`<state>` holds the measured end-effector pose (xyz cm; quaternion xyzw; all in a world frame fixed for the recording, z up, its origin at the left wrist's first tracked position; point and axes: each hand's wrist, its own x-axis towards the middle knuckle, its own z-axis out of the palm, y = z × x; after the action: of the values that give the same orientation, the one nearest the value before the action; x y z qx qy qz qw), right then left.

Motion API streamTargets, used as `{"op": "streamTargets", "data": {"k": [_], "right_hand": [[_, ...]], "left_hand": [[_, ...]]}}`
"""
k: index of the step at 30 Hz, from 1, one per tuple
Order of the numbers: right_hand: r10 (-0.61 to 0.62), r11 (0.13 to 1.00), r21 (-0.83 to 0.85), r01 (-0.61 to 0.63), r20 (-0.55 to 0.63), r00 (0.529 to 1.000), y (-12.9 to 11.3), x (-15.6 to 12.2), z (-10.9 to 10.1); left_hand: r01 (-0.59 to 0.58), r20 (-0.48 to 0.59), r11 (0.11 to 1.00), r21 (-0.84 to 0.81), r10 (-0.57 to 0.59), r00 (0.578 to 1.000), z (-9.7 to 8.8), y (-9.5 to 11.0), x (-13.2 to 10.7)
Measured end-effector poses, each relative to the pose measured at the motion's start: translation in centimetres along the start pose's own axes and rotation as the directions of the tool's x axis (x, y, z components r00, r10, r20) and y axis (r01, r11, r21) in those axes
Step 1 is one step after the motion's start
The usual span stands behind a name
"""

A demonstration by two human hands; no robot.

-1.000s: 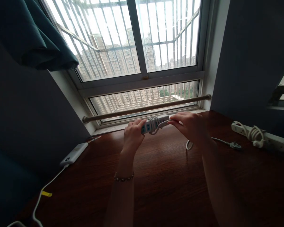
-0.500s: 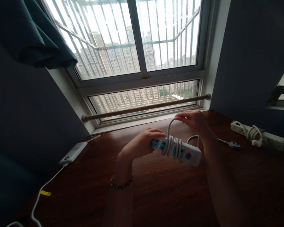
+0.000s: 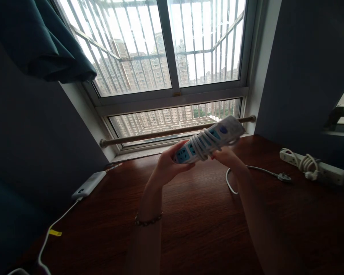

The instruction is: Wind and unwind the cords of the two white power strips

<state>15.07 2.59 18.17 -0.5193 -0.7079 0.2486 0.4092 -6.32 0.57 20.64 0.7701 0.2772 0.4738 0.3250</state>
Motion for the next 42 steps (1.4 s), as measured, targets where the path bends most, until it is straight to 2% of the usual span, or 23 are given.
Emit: {"op": "streamTargets", "data": {"k": [3,6,9,12,14,16,17,19,21,24,25,26,27,28,29,30,31,33,35,37,38,40,42], "right_hand": [[0.093,0.995,0.035,-0.098,0.12,0.988,-0.6,0.4,1.3],[0.316,0.938,0.079,-0.338,0.211,0.925,-1.6,0.1,2.2],[0.448,0.878,0.072,-0.473,0.227,0.865,-1.9,-0.3,2.4],[0.463,0.885,-0.084,-0.457,0.248,0.851,-1.8,-0.5,1.9],[0.371,0.917,-0.234,-0.324,0.197,0.907,-2.1,-0.7,1.2],[0.156,0.92,-0.375,-0.111,0.09,0.984,-3.0,-1.4,0.4],[0.03,0.9,-0.435,-0.009,0.041,0.999,-3.6,-1.8,0.1],[-0.146,0.846,-0.517,0.13,0.009,0.989,-5.1,-2.8,-0.5],[-0.238,0.798,-0.569,0.2,0.008,0.971,-6.4,-3.8,-0.9],[-0.312,0.747,-0.611,0.262,0.027,0.95,-7.7,-5.4,-1.4],[-0.322,0.741,-0.608,0.286,0.053,0.945,-8.0,-5.9,-1.7],[-0.325,0.74,-0.597,0.309,0.086,0.942,-8.2,-6.4,-2.0],[-0.322,0.742,-0.583,0.33,0.121,0.939,-8.3,-6.9,-2.4],[-0.318,0.746,-0.569,0.347,0.154,0.936,-8.4,-7.4,-2.8],[-0.314,0.749,-0.556,0.361,0.182,0.932,-8.5,-7.9,-3.2],[-0.313,0.751,-0.545,0.372,0.202,0.928,-8.7,-8.3,-3.6],[-0.318,0.753,-0.537,0.381,0.211,0.924,-8.8,-8.8,-3.9],[-0.337,0.757,-0.535,0.375,0.171,0.926,-9.0,-9.3,-4.3],[-0.366,0.763,-0.544,0.35,0.084,0.927,-9.2,-9.6,-4.4],[-0.4,0.763,-0.548,0.342,0.015,0.916,-9.4,-9.7,-4.3],[-0.417,0.761,-0.545,0.351,0.004,0.909,-9.4,-9.7,-4.3],[-0.446,0.753,-0.538,0.378,0.004,0.895,-9.5,-9.8,-4.1],[-0.462,0.75,-0.543,0.378,-0.02,0.887,-9.6,-9.8,-4.0]], "left_hand": [[0.081,-0.221,0.987,0.138,-0.049,0.974,0.7,-0.5,0.6],[0.156,-0.411,0.879,0.45,0.05,0.91,1.0,-1.5,0.9],[0.243,-0.499,0.709,0.662,0.174,0.849,0.8,-2.8,1.1],[0.35,-0.564,0.59,0.727,0.224,0.794,0.3,-4.1,1.2],[0.41,-0.591,0.531,0.742,0.23,0.773,-0.1,-4.7,1.2],[0.449,-0.6,0.484,0.751,0.217,0.77,-0.4,-5.0,1.2],[0.46,-0.6,0.47,0.753,0.204,0.774,-0.4,-5.0,1.1],[0.468,-0.598,0.472,0.747,0.171,0.783,-0.3,-5.0,1.1],[0.457,-0.597,0.511,0.728,0.144,0.789,0.0,-4.9,1.0],[0.431,-0.619,0.662,0.613,0.062,0.783,0.3,-5.0,1.2],[0.427,-0.629,0.747,0.509,-0.016,0.778,0.2,-5.1,1.3],[0.434,-0.632,0.838,0.33,-0.146,0.761,0.1,-5.4,1.4],[0.45,-0.601,0.888,0.092,-0.311,0.737,-0.1,-5.7,1.5],[0.466,-0.526,0.871,-0.156,-0.473,0.707,-0.4,-6.0,1.6],[0.48,-0.423,0.798,-0.365,-0.601,0.678,-0.8,-6.4,1.7],[0.491,-0.32,0.707,-0.509,-0.685,0.655,-1.1,-6.8,1.8],[0.504,-0.24,0.634,-0.586,-0.73,0.64,-1.4,-7.2,1.8],[0.521,-0.112,0.526,-0.672,-0.768,0.631,-1.8,-7.7,1.9],[0.503,0.01,0.381,-0.776,-0.79,0.613,-1.8,-7.8,2.0],[0.467,0.04,0.317,-0.825,-0.793,0.608,-1.3,-7.5,2.0],[0.46,0.008,0.347,-0.817,-0.791,0.612,-0.9,-7.3,2.1],[0.466,-0.126,0.511,-0.722,-0.76,0.638,0.1,-6.6,2.1],[0.458,-0.271,0.689,-0.561,-0.676,0.685,1.0,-5.9,2.1]]}}
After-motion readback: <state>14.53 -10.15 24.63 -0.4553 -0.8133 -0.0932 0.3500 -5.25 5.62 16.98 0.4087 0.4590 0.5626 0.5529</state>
